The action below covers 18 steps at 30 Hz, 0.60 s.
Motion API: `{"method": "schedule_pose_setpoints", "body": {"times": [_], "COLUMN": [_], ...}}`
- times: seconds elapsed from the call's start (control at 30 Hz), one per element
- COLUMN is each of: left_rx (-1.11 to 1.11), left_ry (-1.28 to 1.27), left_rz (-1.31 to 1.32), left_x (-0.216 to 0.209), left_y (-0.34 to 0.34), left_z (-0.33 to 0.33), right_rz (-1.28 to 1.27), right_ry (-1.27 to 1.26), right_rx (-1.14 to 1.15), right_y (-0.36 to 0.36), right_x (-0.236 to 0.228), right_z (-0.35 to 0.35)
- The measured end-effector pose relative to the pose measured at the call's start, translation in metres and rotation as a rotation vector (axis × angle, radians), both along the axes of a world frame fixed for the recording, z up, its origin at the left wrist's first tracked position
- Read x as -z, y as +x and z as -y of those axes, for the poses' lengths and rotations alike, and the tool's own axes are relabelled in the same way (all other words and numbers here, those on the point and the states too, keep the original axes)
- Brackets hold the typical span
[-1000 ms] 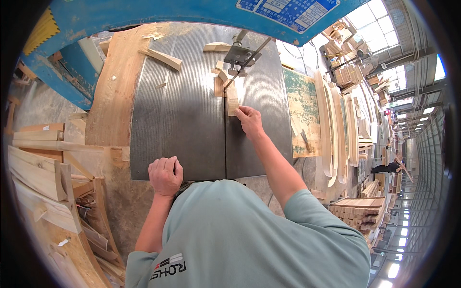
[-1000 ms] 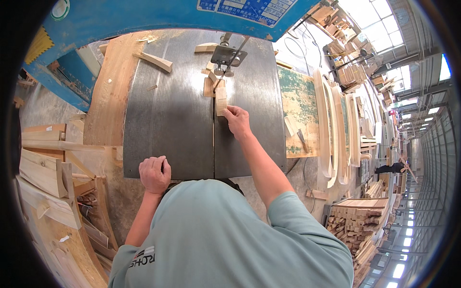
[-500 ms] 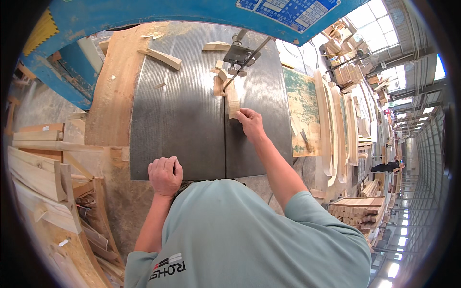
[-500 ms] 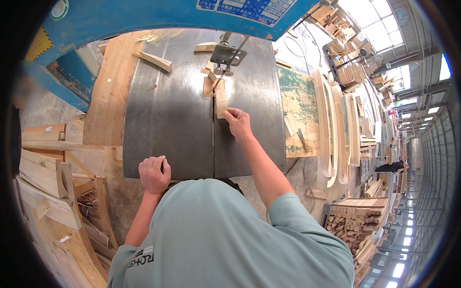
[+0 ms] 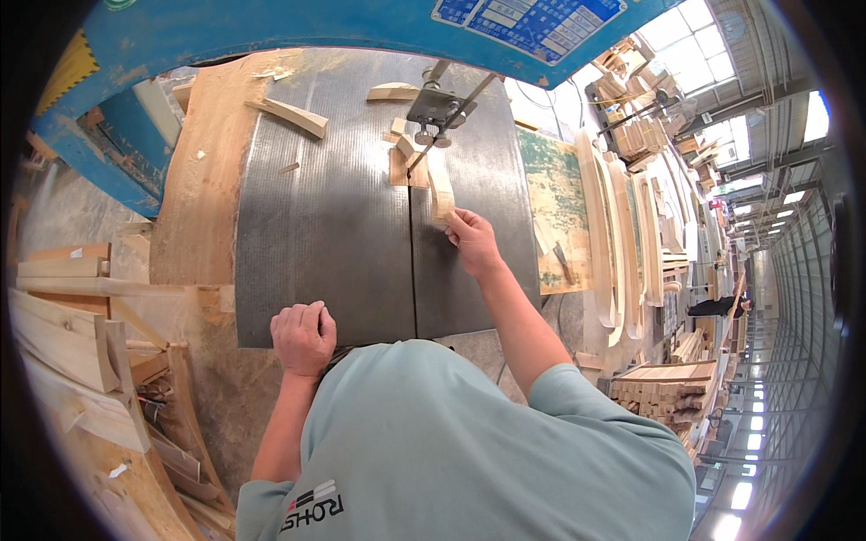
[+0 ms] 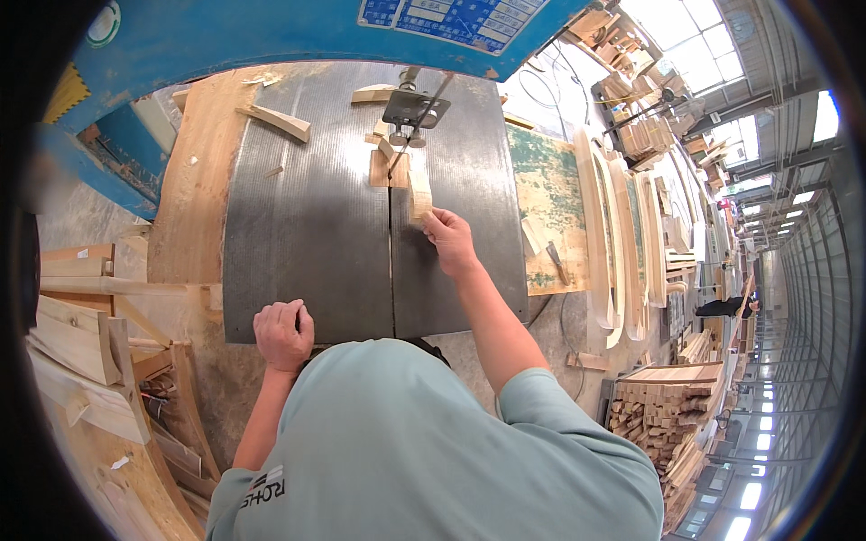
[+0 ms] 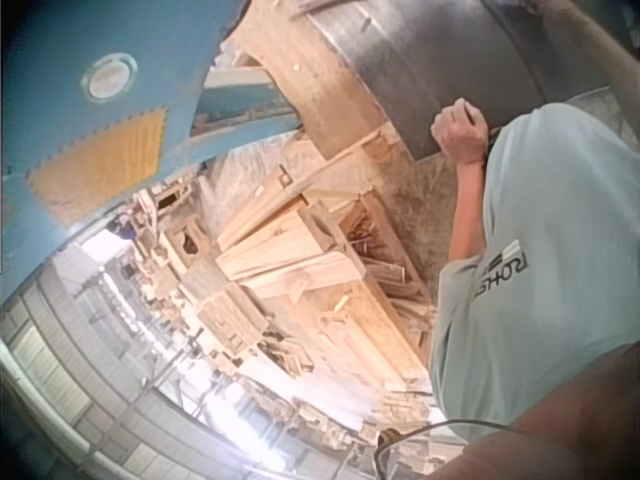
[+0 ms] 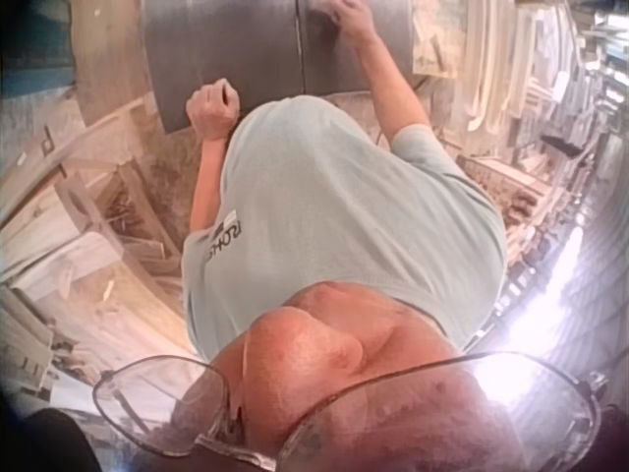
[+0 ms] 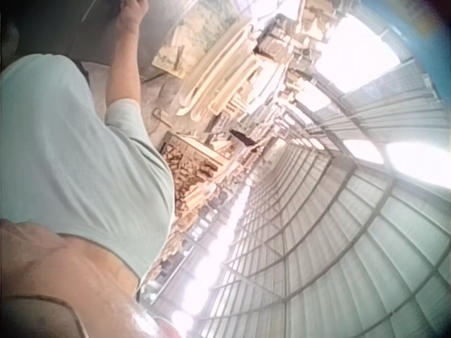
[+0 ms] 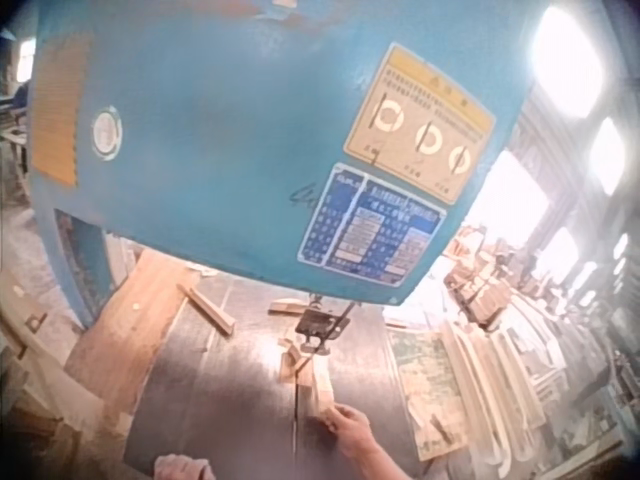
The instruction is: The person shapes small wooden blocks using a band saw, then moves to a workbench to inspect and handle larger curved wooden furniture components.
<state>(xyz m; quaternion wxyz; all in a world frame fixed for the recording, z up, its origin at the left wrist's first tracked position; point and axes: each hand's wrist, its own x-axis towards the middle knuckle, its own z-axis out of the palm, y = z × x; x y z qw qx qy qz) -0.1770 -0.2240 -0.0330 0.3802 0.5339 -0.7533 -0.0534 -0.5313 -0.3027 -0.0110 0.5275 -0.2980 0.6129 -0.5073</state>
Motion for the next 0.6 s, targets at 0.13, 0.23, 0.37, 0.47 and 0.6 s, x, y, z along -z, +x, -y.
{"method": "schedule_pose_setpoints", "body": {"times": [0.13, 0.23, 0.37, 0.47, 0.6], "left_rx": [-0.008, -0.001, 0.006, 0.008, 0.012], "left_ry": [-0.024, -0.008, -0.018, -0.027, -0.028], "left_rz": [0.000, 0.008, 0.018, 0.019, 0.019], "left_x": [0.001, 0.001, 0.002, 0.002, 0.003], "left_y": [0.000, 0.002, 0.003, 0.003, 0.003], "left_z": [0.001, 0.001, 0.001, 0.001, 0.002], "right_rz": [-0.469, -0.601, -0.673, -0.585, -0.593], "right_ry": [0.007, -0.034, -0.016, -0.020, -0.023], "right_rx": [0.110, 0.142, 0.106, 0.132, 0.104], "right_y": [0.029, 0.042, 0.049, 0.054, 0.059], "right_x": [0.004, 0.012, 0.022, 0.017, 0.014], "right_z": [0.019, 0.037, 0.044, 0.041, 0.037]}}
